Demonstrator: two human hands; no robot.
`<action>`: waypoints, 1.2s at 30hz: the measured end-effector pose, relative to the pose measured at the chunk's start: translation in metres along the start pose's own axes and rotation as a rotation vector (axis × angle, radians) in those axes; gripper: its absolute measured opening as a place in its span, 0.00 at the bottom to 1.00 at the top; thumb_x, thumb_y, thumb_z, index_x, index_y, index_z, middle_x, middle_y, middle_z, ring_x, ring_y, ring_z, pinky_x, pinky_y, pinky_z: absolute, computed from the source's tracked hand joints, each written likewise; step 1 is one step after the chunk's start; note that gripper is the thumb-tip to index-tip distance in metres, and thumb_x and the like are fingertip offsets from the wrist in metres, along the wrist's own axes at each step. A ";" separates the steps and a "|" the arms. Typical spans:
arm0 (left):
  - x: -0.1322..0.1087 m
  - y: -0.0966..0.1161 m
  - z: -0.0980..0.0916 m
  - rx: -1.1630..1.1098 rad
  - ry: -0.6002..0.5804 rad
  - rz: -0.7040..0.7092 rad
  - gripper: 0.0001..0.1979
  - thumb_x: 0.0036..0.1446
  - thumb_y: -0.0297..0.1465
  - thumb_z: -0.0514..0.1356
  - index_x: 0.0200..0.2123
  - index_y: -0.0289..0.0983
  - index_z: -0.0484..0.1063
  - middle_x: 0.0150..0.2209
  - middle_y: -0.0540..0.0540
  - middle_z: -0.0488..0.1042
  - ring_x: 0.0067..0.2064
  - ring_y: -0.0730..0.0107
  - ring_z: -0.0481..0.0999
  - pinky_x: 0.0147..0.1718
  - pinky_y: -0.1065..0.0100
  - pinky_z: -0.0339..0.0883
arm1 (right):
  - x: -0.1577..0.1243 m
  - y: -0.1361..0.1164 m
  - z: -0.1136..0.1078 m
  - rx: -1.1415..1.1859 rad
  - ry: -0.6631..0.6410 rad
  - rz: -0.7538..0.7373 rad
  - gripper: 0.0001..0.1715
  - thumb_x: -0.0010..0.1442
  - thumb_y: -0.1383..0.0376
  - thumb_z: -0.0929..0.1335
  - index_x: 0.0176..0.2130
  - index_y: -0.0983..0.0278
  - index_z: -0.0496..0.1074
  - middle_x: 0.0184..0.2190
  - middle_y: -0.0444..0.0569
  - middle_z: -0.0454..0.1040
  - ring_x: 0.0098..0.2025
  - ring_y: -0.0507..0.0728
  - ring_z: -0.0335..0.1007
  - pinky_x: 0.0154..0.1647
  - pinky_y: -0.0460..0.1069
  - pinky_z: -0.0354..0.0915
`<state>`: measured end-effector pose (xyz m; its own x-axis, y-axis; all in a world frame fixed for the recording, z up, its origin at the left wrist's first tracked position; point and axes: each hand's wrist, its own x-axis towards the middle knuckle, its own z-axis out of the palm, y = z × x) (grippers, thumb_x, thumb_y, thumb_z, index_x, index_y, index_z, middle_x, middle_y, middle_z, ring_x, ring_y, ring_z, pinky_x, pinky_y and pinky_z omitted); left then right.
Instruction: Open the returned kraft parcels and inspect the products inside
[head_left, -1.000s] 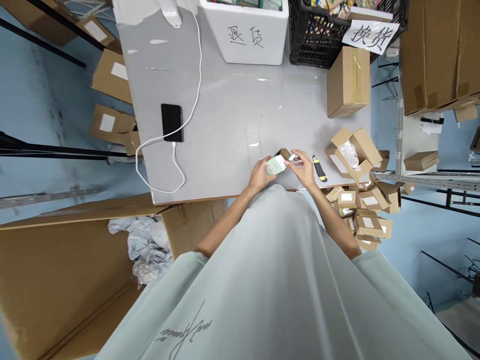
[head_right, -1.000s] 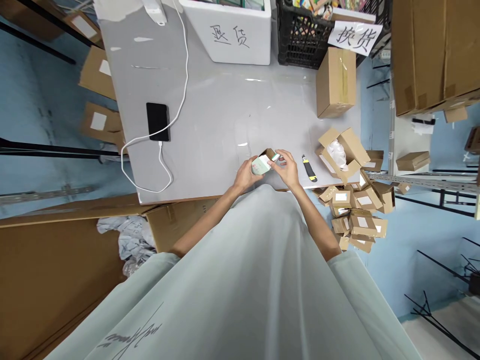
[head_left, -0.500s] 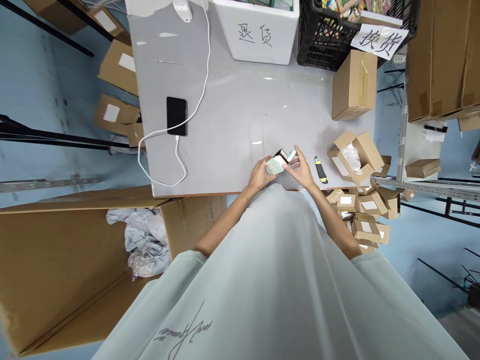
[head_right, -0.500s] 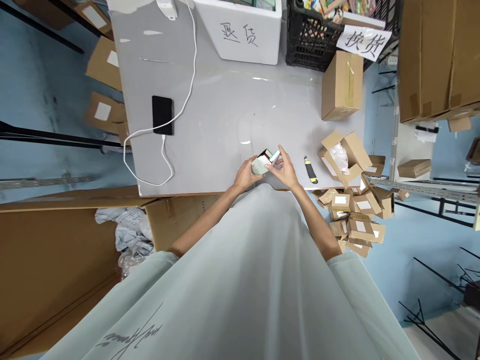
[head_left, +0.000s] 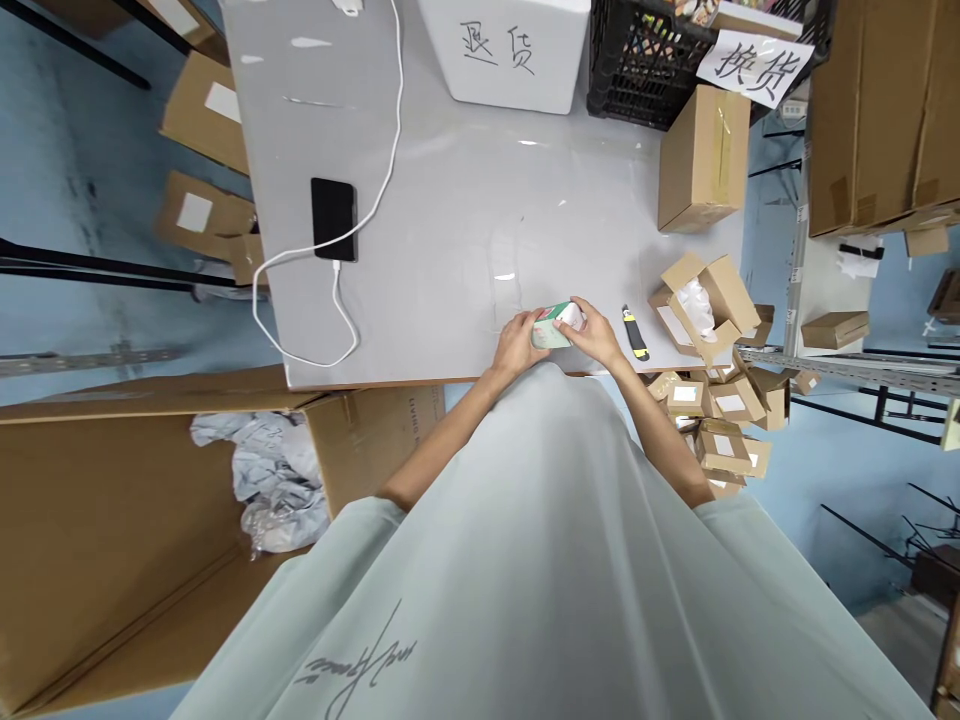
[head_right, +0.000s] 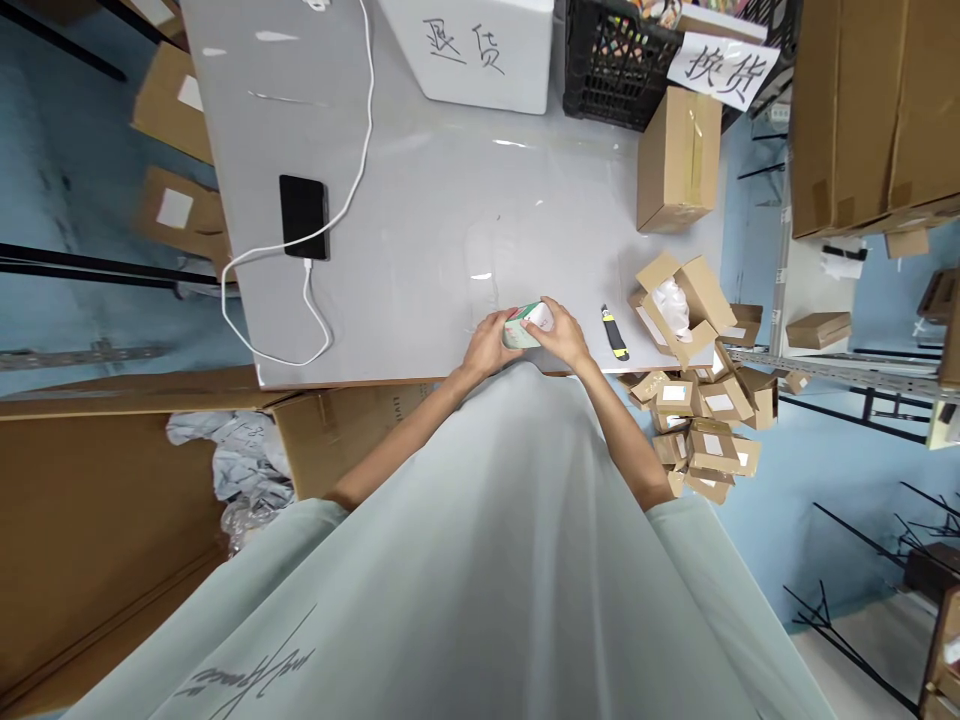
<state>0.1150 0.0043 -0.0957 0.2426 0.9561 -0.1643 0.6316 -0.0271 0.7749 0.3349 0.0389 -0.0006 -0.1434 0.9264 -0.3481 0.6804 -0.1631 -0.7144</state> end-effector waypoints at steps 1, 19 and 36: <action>0.001 0.000 0.001 0.007 -0.002 -0.001 0.47 0.57 0.34 0.76 0.78 0.43 0.67 0.72 0.34 0.76 0.73 0.37 0.77 0.75 0.41 0.70 | 0.000 0.001 -0.001 0.005 -0.004 0.021 0.48 0.69 0.43 0.76 0.77 0.63 0.73 0.70 0.60 0.81 0.68 0.70 0.81 0.75 0.65 0.75; 0.002 0.003 -0.002 -0.008 -0.007 -0.012 0.47 0.55 0.31 0.75 0.77 0.42 0.69 0.72 0.34 0.76 0.73 0.37 0.76 0.76 0.43 0.69 | -0.023 -0.035 0.003 -0.378 -0.082 0.047 0.47 0.83 0.36 0.55 0.87 0.54 0.57 0.83 0.66 0.62 0.66 0.80 0.81 0.68 0.74 0.76; 0.004 0.004 0.014 0.016 -0.009 -0.040 0.48 0.52 0.30 0.75 0.77 0.47 0.71 0.74 0.31 0.73 0.77 0.28 0.71 0.78 0.27 0.60 | -0.023 -0.023 0.019 -0.329 0.034 0.231 0.48 0.83 0.41 0.55 0.86 0.64 0.56 0.70 0.73 0.74 0.65 0.81 0.80 0.70 0.79 0.72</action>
<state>0.1290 0.0037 -0.1017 0.2230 0.9540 -0.2004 0.6526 0.0066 0.7577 0.3093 0.0147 0.0123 0.0602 0.8900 -0.4520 0.8866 -0.2558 -0.3854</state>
